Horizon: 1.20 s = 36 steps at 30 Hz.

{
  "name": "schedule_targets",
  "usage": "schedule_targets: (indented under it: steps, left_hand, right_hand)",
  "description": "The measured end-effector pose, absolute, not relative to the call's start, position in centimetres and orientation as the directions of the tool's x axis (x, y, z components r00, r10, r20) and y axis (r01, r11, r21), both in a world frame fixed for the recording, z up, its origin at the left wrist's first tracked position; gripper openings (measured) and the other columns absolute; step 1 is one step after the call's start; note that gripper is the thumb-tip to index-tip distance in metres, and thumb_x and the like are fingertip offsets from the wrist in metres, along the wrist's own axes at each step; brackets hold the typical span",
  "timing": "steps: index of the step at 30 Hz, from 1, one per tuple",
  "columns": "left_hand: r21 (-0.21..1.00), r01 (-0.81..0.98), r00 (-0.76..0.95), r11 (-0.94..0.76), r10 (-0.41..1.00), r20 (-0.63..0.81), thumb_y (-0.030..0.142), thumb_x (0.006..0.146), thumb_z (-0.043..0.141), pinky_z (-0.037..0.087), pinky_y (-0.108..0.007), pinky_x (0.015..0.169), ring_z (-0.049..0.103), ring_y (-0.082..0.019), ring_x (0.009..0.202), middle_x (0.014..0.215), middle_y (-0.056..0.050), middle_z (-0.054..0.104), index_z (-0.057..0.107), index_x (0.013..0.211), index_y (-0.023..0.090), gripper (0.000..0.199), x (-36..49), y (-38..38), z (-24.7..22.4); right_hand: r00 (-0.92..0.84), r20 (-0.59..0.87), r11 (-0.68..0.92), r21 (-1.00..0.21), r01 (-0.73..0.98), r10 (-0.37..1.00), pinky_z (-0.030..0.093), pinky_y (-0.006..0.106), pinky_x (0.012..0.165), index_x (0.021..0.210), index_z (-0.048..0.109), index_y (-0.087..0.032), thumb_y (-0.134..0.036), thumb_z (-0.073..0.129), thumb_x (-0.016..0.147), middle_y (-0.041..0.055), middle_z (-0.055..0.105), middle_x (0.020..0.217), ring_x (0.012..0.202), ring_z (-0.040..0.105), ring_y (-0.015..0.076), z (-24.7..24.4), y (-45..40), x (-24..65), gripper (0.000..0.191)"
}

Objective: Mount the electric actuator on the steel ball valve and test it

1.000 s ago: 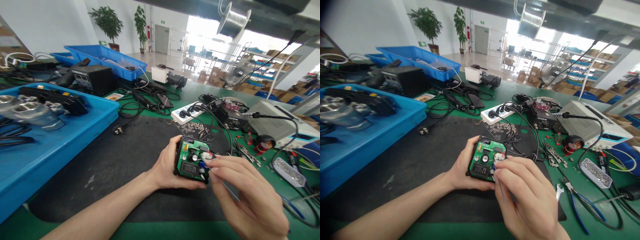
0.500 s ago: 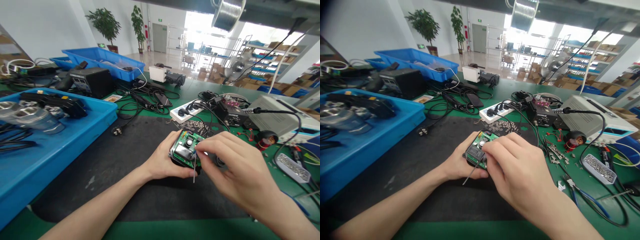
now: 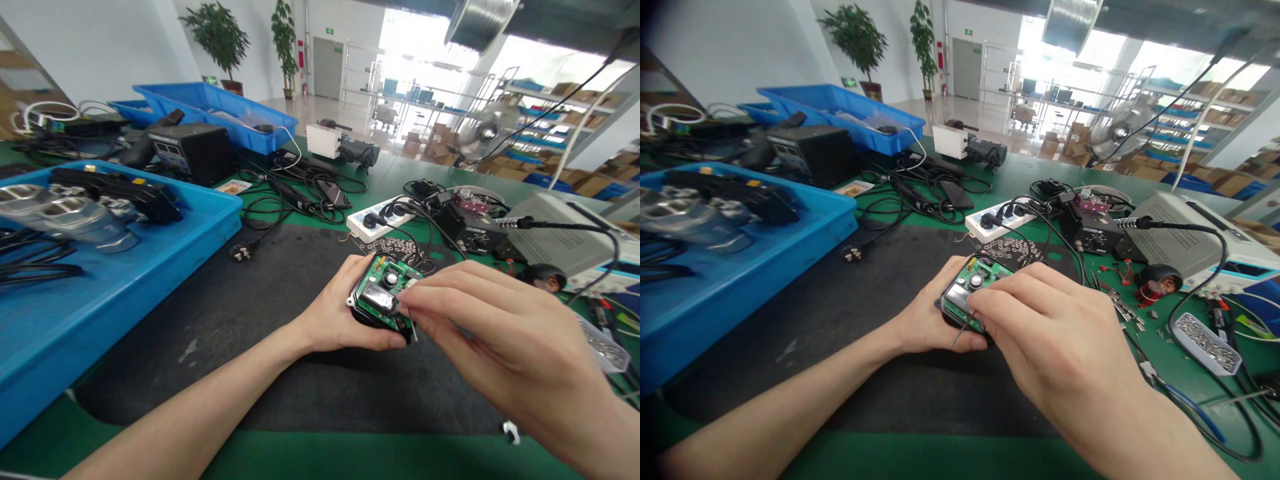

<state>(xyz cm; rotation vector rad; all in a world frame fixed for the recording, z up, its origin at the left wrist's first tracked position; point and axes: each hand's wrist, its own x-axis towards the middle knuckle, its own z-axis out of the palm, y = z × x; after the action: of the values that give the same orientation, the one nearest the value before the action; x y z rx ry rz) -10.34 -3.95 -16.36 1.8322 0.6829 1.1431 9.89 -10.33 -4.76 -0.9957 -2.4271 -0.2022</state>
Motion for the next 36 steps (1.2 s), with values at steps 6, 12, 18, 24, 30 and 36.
schedule_targets:
  steps: [6, 12, 18, 24, 30, 36]
  left_hand:
    - [0.857, 0.033, 0.419, -0.514, 0.786, 0.454, 0.05, 0.054, 0.097, 0.048, -0.045, 0.112, 0.058, -0.032, 0.122, 0.128, -0.01, 0.056, 0.054, 0.142, 0.022, 0.102, -10.4, -4.0, -16.6]
    - [0.866, 0.006, 0.41, -0.501, 0.79, 0.455, 0.05, 0.055, 0.097, 0.047, -0.045, 0.114, 0.059, -0.031, 0.123, 0.129, -0.01, 0.056, 0.052, 0.142, 0.022, 0.102, -10.4, -4.2, -16.7]
    - [0.834, 0.03, 0.41, -0.551, 0.768, 0.492, 0.051, 0.054, 0.097, 0.047, -0.041, 0.112, 0.058, -0.029, 0.121, 0.126, -0.01, 0.055, 0.055, 0.139, 0.019, 0.1, -10.5, -4.2, -16.7]
    - [0.839, 0.02, 0.406, -0.543, 0.772, 0.49, 0.051, 0.054, 0.097, 0.048, -0.043, 0.111, 0.058, -0.03, 0.12, 0.126, -0.008, 0.057, 0.055, 0.139, 0.023, 0.099, -10.6, -4.2, -16.6]
    - [0.834, 0.015, 0.413, -0.552, 0.763, 0.497, 0.049, 0.054, 0.097, 0.048, -0.044, 0.112, 0.058, -0.03, 0.121, 0.127, -0.008, 0.058, 0.056, 0.138, 0.024, 0.097, -10.6, -4.2, -16.5]
    - [0.833, 0.012, 0.427, -0.553, 0.756, 0.496, 0.05, 0.055, 0.097, 0.046, -0.044, 0.115, 0.057, -0.03, 0.124, 0.13, -0.008, 0.057, 0.055, 0.14, 0.024, 0.098, -10.7, -4.1, -16.4]
  right_hand:
    - [-0.591, 0.549, 0.702, 0.012, 0.712, 0.59, 0.05, 0.025, 0.076, 0.106, 0.07, -0.022, -0.018, 0.063, 0.094, -0.0035, 0.073, 0.107, 0.091, 0.066, 0.0096, -4.8, -11.7, 9.3, 0.014]
    - [-0.529, 0.576, 0.674, -0.053, 0.737, 0.623, 0.05, 0.02, 0.085, 0.108, 0.07, -0.025, -0.013, 0.063, 0.093, -0.0071, 0.073, 0.108, 0.096, 0.068, 0.0054, -5.3, -12.2, 9.1, 0.021]
    - [-0.423, 0.562, 0.607, -0.188, 0.772, 0.711, 0.051, 0.017, 0.066, 0.101, 0.075, -0.029, -0.023, 0.069, 0.091, -0.0077, 0.075, 0.094, 0.077, 0.07, 0.0052, -4.8, -11.3, 9.1, 0.013]
    - [-0.211, 0.359, 0.385, -0.532, 0.754, 0.909, 0.047, 0.013, 0.054, 0.091, 0.074, -0.02, -0.034, 0.074, 0.087, -0.0016, 0.073, 0.083, 0.065, 0.066, 0.0067, -3.8, -8.8, 8.9, 0.014]
    - [-0.221, 0.018, 0.119, -0.882, 0.455, 0.975, 0.051, 0.016, 0.059, 0.099, 0.067, -0.011, -0.041, 0.074, 0.087, 0.0083, 0.072, 0.085, 0.07, 0.067, 0.011, -3.9, -6.2, 9.4, 0.033]
    - [-0.222, -0.054, 0.061, -0.876, 0.479, 0.974, 0.048, 0.015, 0.059, 0.095, 0.066, -0.013, -0.033, 0.07, 0.087, 0.0052, 0.07, 0.083, 0.068, 0.063, 0.0084, -3.5, -5.5, 9.2, 0.022]
